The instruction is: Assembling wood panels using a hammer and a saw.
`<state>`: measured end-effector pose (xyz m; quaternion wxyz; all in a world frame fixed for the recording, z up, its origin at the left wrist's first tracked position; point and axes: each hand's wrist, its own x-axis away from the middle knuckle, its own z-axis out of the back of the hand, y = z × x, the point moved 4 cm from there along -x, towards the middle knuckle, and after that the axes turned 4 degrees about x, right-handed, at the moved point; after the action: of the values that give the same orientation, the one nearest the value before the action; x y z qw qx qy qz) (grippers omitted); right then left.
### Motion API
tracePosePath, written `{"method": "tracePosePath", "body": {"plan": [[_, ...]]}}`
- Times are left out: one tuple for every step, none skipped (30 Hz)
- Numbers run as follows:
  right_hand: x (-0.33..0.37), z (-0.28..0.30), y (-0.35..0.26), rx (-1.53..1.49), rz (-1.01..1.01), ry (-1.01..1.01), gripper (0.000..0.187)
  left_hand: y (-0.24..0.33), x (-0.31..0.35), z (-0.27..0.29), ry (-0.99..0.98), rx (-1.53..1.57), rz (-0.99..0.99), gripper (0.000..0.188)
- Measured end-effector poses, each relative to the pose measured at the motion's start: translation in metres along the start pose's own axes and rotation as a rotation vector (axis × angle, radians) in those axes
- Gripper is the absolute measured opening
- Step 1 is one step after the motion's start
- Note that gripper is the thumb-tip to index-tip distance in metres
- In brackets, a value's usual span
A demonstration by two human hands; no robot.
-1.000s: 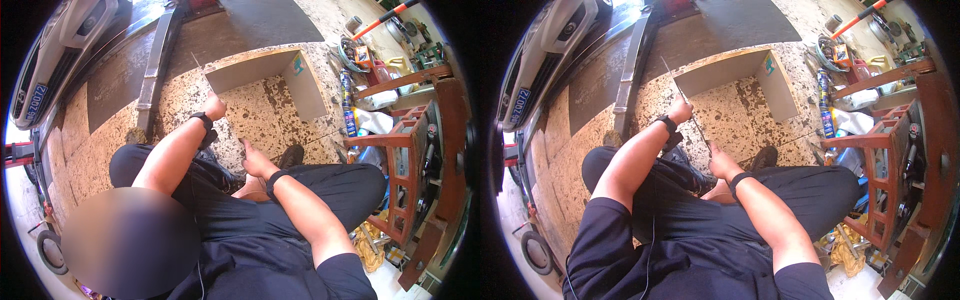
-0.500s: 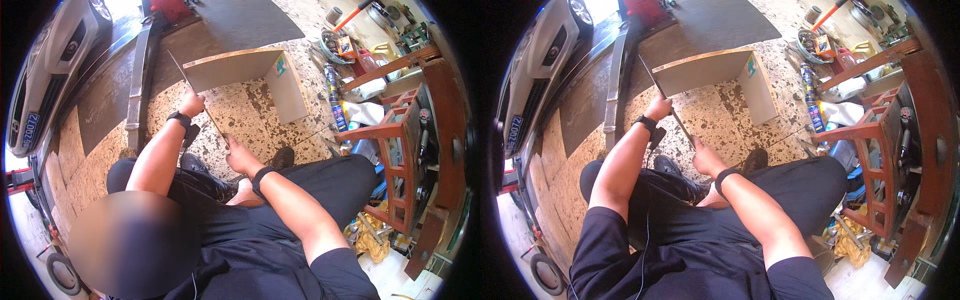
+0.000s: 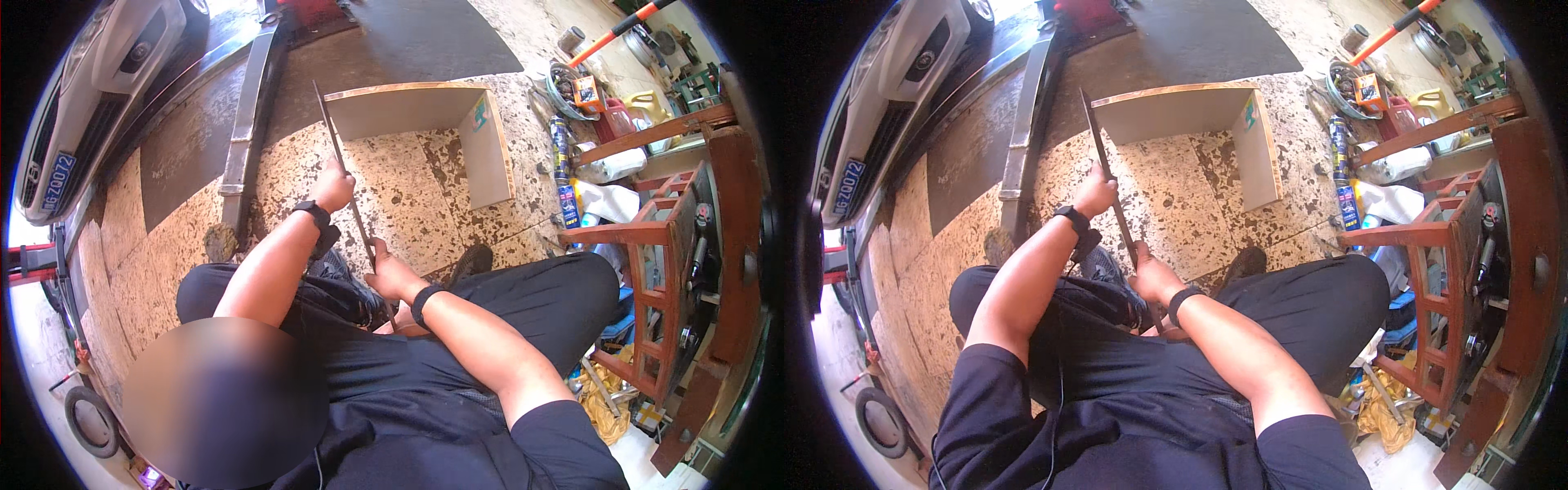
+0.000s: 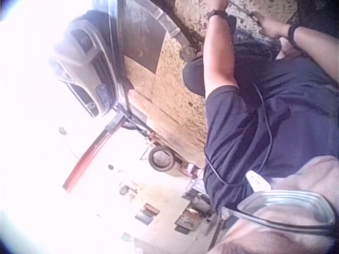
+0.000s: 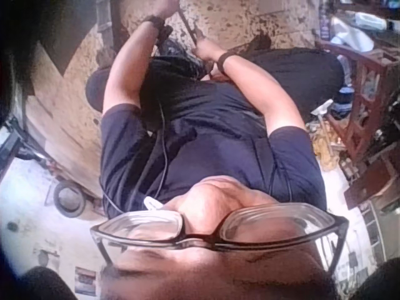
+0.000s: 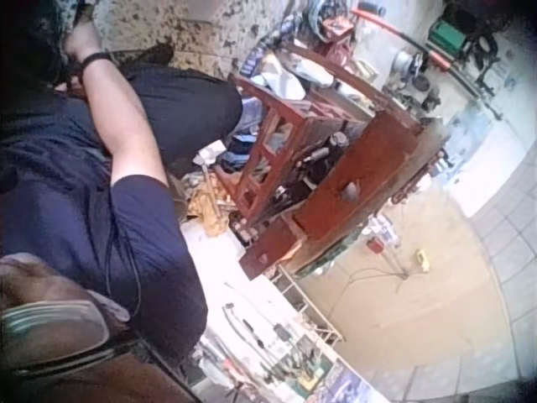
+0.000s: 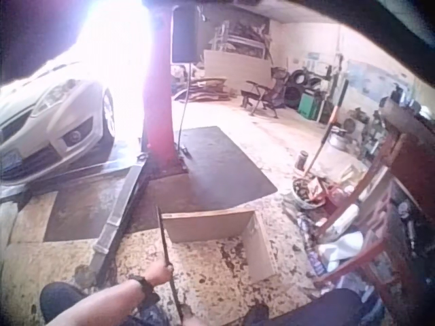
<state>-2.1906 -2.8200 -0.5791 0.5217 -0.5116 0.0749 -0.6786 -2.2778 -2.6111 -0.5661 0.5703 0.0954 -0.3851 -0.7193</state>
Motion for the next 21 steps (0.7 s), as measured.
{"method": "tracePosePath", "body": {"plan": [[0.0, -0.002, 0.0, -0.001, 0.005, -0.008, 0.077, 0.002, 0.0, 0.0, -0.003, 0.004, -0.014, 0.05], [-0.001, -0.002, -0.002, -0.005, 0.025, 0.001, 0.078, 0.003, 0.0, 0.001, -0.001, 0.012, -0.042, 0.05], [-0.001, -0.003, -0.004, -0.001, 0.035, 0.016, 0.079, 0.003, -0.002, 0.002, -0.007, 0.01, -0.048, 0.05], [-0.001, -0.003, -0.006, -0.01, 0.049, 0.014, 0.079, 0.002, -0.004, 0.004, -0.007, 0.002, -0.047, 0.05], [-0.001, -0.002, -0.009, -0.035, 0.105, 0.044, 0.08, 0.002, -0.006, 0.006, 0.002, 0.014, -0.059, 0.05], [-0.001, -0.001, -0.012, -0.05, 0.126, 0.072, 0.082, 0.002, -0.007, 0.009, 0.012, 0.037, -0.088, 0.051], [0.0, -0.001, -0.015, -0.063, 0.16, 0.076, 0.082, 0.0, -0.008, 0.01, 0.009, 0.025, -0.073, 0.051], [0.001, -0.003, -0.015, -0.075, 0.135, 0.018, 0.083, -0.001, -0.007, 0.011, 0.003, 0.041, -0.065, 0.051], [0.001, -0.004, -0.016, -0.085, 0.108, -0.017, 0.083, -0.002, -0.006, 0.011, -0.001, 0.06, -0.056, 0.052], [0.002, -0.005, -0.017, -0.083, 0.109, -0.042, 0.083, -0.002, -0.004, 0.011, -0.001, 0.061, -0.055, 0.052], [0.004, -0.006, -0.018, -0.074, 0.1, -0.053, 0.083, -0.003, 0.0, 0.011, -0.018, 0.006, -0.024, 0.053], [0.004, -0.008, -0.019, -0.06, 0.088, -0.065, 0.083, -0.005, 0.003, 0.01, -0.038, -0.044, 0.003, 0.054], [0.004, -0.009, -0.02, -0.062, 0.093, -0.068, 0.083, -0.005, 0.005, 0.01, -0.059, -0.089, 0.012, 0.055], [0.004, -0.01, -0.02, -0.057, 0.084, -0.081, 0.085, -0.006, 0.008, 0.011, -0.064, -0.09, 0.034, 0.055], [0.003, -0.012, -0.019, -0.046, 0.062, -0.083, 0.087, -0.006, 0.011, 0.013, -0.05, -0.069, 0.006, 0.054], [0.002, -0.014, -0.02, -0.049, 0.073, -0.098, 0.087, -0.005, 0.013, 0.015, -0.03, -0.042, -0.038, 0.054], [0.001, -0.015, -0.019, -0.063, 0.074, -0.095, 0.087, -0.005, 0.015, 0.016, -0.031, -0.039, -0.026, 0.054], [0.0, -0.015, -0.018, -0.073, 0.068, -0.08, 0.087, -0.006, 0.017, 0.017, -0.032, -0.043, -0.008, 0.054], [-0.002, -0.017, -0.018, -0.075, 0.078, -0.095, 0.087, -0.003, 0.019, 0.019, -0.017, 0.033, -0.066, 0.054], [-0.003, -0.017, -0.018, -0.098, 0.086, -0.082, 0.089, 0.001, 0.02, 0.021, -0.004, 0.109, -0.125, 0.054], [-0.005, -0.016, -0.017, -0.113, 0.068, -0.051, 0.091, 0.005, 0.021, 0.022, -0.005, 0.108, -0.124, 0.054]]}}
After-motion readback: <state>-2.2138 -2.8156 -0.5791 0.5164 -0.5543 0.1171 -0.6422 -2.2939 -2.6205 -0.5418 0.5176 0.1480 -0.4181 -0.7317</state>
